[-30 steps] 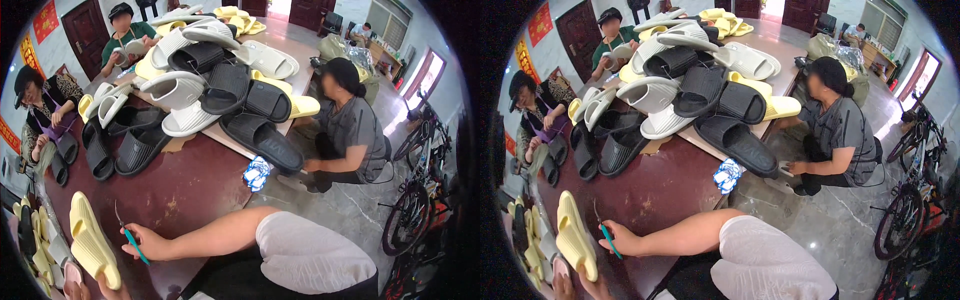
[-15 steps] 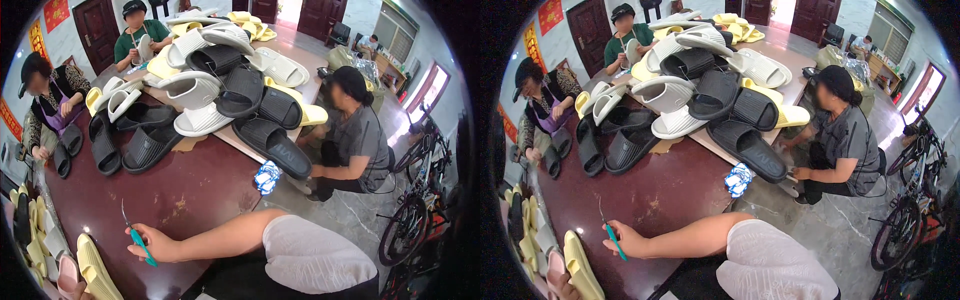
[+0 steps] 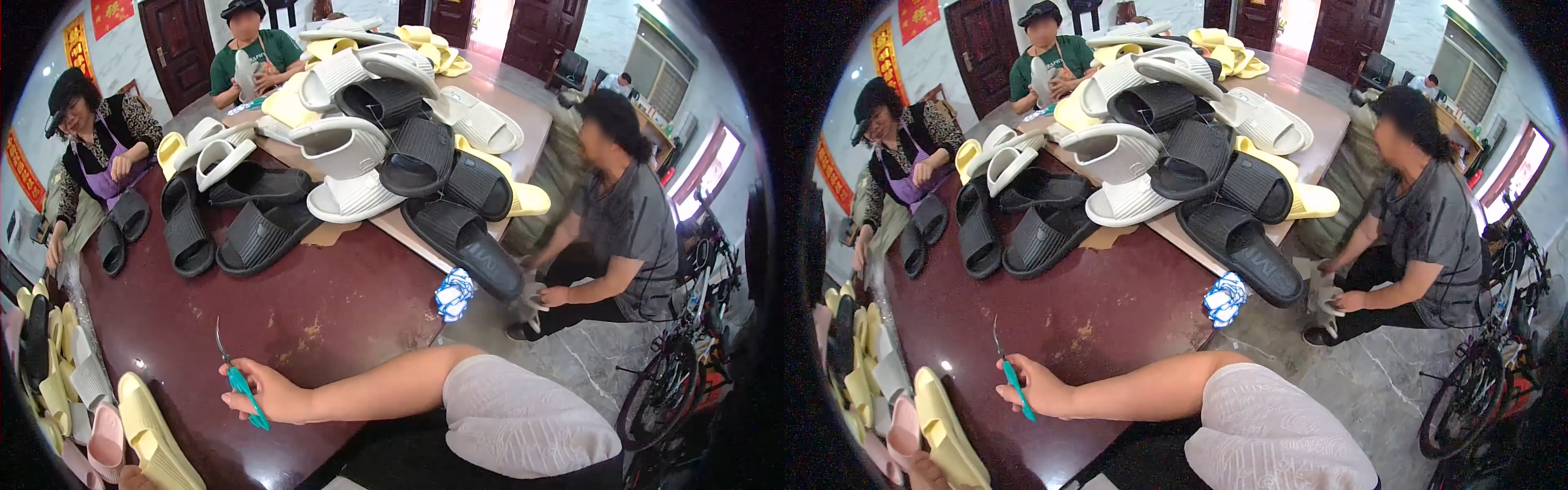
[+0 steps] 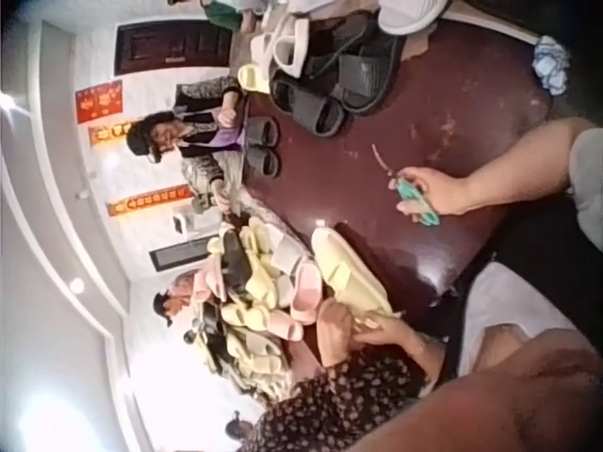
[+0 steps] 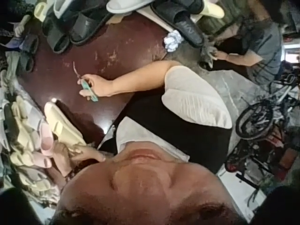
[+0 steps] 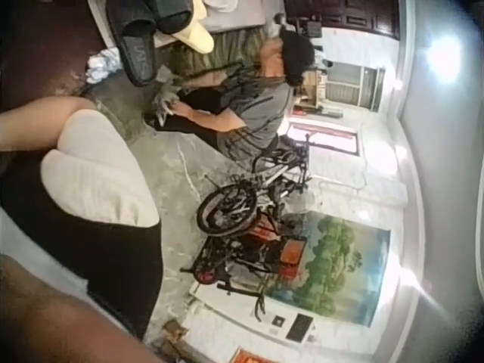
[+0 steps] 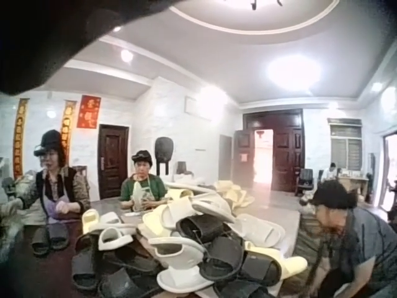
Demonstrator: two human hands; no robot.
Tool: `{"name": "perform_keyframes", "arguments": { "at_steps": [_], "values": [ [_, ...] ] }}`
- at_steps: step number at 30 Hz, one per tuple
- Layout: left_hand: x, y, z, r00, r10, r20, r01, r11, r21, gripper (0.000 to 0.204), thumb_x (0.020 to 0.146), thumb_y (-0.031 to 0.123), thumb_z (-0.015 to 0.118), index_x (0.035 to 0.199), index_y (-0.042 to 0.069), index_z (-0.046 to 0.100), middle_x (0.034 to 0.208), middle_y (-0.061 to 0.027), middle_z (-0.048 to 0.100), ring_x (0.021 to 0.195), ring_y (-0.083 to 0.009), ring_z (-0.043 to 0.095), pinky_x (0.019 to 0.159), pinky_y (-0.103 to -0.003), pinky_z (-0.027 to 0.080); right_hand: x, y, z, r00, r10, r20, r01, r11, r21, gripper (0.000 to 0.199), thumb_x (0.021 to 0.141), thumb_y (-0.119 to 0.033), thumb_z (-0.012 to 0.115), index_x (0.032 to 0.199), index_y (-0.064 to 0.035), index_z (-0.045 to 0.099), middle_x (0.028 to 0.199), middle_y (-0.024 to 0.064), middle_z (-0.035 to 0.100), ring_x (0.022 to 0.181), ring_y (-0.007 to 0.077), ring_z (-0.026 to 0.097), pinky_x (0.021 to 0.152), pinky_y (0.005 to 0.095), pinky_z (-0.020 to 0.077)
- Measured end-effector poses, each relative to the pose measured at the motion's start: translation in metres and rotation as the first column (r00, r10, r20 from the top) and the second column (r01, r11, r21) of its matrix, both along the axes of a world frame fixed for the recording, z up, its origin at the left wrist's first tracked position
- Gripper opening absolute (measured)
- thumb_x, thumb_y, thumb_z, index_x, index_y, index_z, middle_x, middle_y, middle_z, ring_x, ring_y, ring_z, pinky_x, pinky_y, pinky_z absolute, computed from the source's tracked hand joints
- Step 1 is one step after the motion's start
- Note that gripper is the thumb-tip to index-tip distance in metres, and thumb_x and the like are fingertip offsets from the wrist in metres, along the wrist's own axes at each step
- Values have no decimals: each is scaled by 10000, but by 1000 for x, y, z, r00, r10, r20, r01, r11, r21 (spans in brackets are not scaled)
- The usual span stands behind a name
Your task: Trim excess material and loose threads from newly manufactured slippers using scissors.
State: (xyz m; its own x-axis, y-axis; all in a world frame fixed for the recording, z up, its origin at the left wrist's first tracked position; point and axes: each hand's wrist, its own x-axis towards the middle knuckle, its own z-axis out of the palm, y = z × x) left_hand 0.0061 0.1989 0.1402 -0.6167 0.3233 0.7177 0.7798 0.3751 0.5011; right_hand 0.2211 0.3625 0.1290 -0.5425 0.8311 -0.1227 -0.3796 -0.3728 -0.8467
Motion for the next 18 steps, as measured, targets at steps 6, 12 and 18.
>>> {"name": "perform_keyframes", "arguments": {
  "at_steps": [6, 12, 18],
  "values": [
    [22, 10, 10, 933, -237, -270, 322, 885, 335, 357, 897, 223, 573, 1109, -44, 466, 1065, -237, 534, 938, -324, 560, 833, -380, 453, 1, -3, 2, 999, 29, -31, -29, 1000, -7, 529, 836, -219, 648, 1254, -64, 363, 834, 40, 534, 697, 113, 543, 593, 266, 454],
    [63, 29, 35, 782, -562, -269, 593, 804, 47, 286, 947, 196, 466, 1120, -29, 496, 1154, -191, 517, 1013, -307, 544, 858, -396, 439, 2, -5, 4, 998, 35, -52, -37, 999, -34, 522, 839, -215, 644, 1254, -67, 364, 837, 35, 530, 693, 109, 541, 593, 263, 451],
    [58, 63, 81, 334, -933, -132, 871, 253, 421, 433, 974, 314, 368, 1238, -19, 449, 1264, -200, 460, 1091, -326, 497, 885, -414, 433, 1, -4, 9, 999, 32, 3, -32, 999, -26, 524, 853, -220, 625, 1278, -59, 363, 796, 33, 514, 664, 110, 525, 592, 270, 430]
  ]
}}
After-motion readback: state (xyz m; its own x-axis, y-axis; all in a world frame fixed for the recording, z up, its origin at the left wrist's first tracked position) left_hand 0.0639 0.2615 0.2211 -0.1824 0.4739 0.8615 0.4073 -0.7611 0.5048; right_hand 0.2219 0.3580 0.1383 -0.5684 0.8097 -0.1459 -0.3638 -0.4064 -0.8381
